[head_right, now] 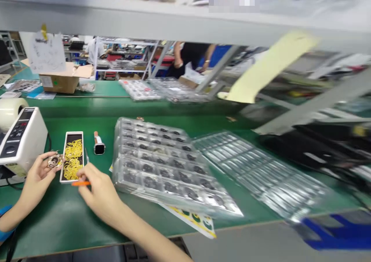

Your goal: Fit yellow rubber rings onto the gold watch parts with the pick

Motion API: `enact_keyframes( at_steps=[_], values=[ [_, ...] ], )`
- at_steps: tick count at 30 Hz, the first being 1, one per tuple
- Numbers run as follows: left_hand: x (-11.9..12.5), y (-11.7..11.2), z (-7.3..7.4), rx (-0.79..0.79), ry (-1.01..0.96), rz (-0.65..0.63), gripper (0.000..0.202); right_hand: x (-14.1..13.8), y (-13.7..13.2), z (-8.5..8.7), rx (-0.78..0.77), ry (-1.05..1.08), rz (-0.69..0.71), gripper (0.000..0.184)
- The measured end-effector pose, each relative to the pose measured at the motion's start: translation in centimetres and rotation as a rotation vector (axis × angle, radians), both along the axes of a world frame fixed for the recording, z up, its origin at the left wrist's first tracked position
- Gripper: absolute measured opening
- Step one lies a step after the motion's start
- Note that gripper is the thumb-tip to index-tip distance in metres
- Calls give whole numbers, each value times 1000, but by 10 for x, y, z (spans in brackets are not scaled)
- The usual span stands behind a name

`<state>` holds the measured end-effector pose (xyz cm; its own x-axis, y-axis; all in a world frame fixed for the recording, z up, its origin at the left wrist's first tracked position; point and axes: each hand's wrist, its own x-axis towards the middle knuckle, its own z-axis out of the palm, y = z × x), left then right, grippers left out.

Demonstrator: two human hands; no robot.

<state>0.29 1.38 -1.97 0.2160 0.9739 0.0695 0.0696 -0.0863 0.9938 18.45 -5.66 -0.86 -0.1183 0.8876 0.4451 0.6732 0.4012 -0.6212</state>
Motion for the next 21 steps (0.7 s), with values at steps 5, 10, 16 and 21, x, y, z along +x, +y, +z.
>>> enact_keyframes(
  at_steps=[5,10,16,21],
  values=[
    [-2,6,5,7,-25,29,51,88,-14,23,314,-343,-324,15],
    [-2,6,7,-21,-30,18,57,222,-10,44,-327,-783,-482,19],
    [-1,4,4,-51,9,-9,62,249,-29,36,-480,-848,-336,27],
    [-1,7,-2,-59,-12,-27,57,245,-27,18,-417,-869,-232,31]
  ],
)
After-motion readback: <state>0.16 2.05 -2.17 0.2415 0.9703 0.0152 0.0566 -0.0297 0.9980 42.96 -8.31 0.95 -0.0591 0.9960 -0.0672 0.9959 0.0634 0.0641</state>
